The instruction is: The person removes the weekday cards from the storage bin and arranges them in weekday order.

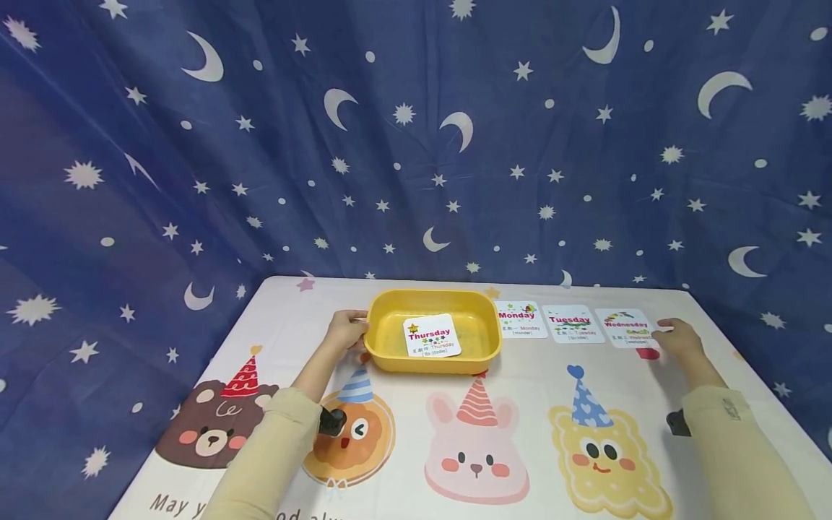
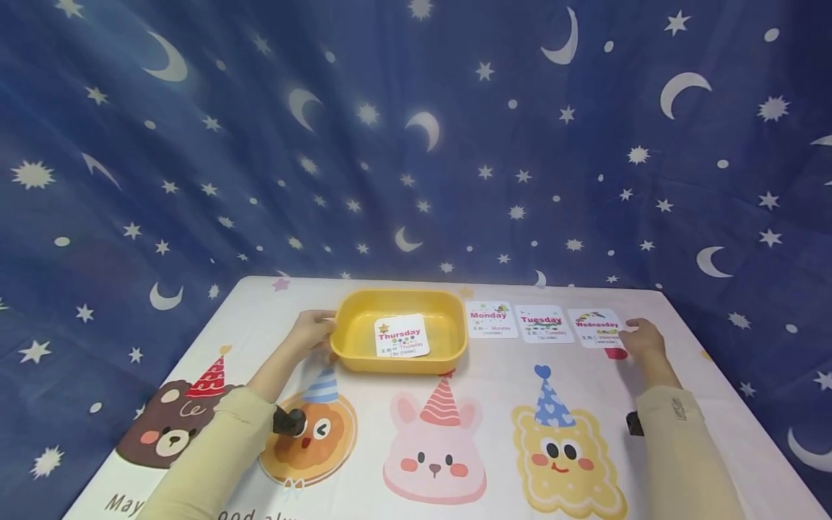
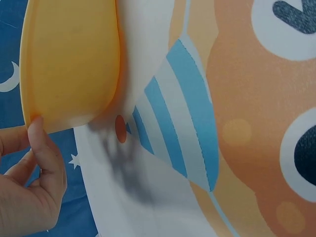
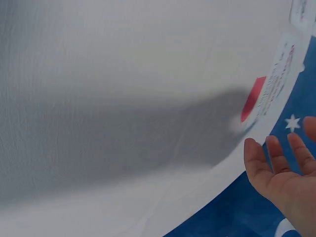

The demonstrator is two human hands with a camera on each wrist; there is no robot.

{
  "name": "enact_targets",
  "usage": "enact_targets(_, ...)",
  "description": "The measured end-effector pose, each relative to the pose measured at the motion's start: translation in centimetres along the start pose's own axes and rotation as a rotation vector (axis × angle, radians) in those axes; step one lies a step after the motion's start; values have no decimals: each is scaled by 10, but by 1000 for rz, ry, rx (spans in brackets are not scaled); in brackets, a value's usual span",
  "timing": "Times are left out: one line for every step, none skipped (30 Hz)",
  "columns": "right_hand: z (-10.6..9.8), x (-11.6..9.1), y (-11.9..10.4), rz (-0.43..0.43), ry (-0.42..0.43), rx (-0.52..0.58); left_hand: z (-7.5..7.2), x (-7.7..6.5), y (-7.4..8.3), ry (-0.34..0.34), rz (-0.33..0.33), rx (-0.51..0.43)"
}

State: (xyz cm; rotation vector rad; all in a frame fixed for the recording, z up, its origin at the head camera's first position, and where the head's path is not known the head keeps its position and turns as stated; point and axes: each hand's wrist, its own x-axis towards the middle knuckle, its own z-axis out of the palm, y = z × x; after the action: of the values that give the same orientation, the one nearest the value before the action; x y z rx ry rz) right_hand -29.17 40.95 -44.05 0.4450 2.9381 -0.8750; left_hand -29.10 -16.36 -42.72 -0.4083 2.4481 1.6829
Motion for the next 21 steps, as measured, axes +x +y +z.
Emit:
enact_targets(0, -1, -2, -15, 12, 6, 0, 0, 0, 0, -1, -1)
enact_targets(1, -2, -4, -29, 21, 16, 0, -1, 0, -1, -4, -3)
enact_targets(1, -3, -7, -36, 26, 25, 0, -1, 0, -2, -6, -4)
enact_targets(1, -4, -11, -46, 32, 31, 0, 0, 0, -3, -10, -3)
enact_targets(1, -5, -15, -51, 40, 35, -1, 0, -1, -6, -14, -1)
enact_targets(2, -6, -19, -49, 47, 47, -1, 1, -1, -6, -16, 1)
enact_targets(3, -7, -23, -56, 58, 52, -1, 1, -1, -6, -17, 3)
enact_targets(4, -8, -26, -79, 69, 53, -1, 0, -1, -4, -18, 7)
enact_targets(5, -10, -30, -98, 78, 54, -1, 0, -1, -3, -16, 9)
enact_targets(5, -11, -35, -113, 83, 59, -1, -1, -1, 1, -17, 10)
enact_targets(6, -12, -39, -125, 83, 72, 0, -1, -1, 3, -16, 11)
enact_targets(7, -12, -44, -133, 75, 89, 0, -2, -1, 7, -13, 10)
enact_targets(7, -13, -49, -143, 58, 107, 0, -3, -1, 9, -10, 10)
enact_targets(8, -14, -54, -148, 39, 126, 0, -4, -1, 11, -8, 7)
enact_targets(8, -15, -59, -147, 16, 141, 1, -5, -1, 10, -4, 6)
enact_targets(9, -15, -65, -148, -12, 157, 1, -5, 0, 7, -1, 4)
enact_targets(10, -16, -70, -153, -40, 166, 1, -6, 0, 3, 3, 3)
enact_targets(11, -17, -76, -159, -67, 169, 1, -7, 1, 2, 5, 4)
enact_targets(12, -18, -81, -163, -90, 168, 1, -7, 1, 1, 7, 4)
enact_targets(13, -18, -88, -168, -107, 167, 1, -8, 2, -1, 9, 2)
enact_targets(15, -19, -94, -176, -119, 171, 0, -8, 3, 1, 11, 3)
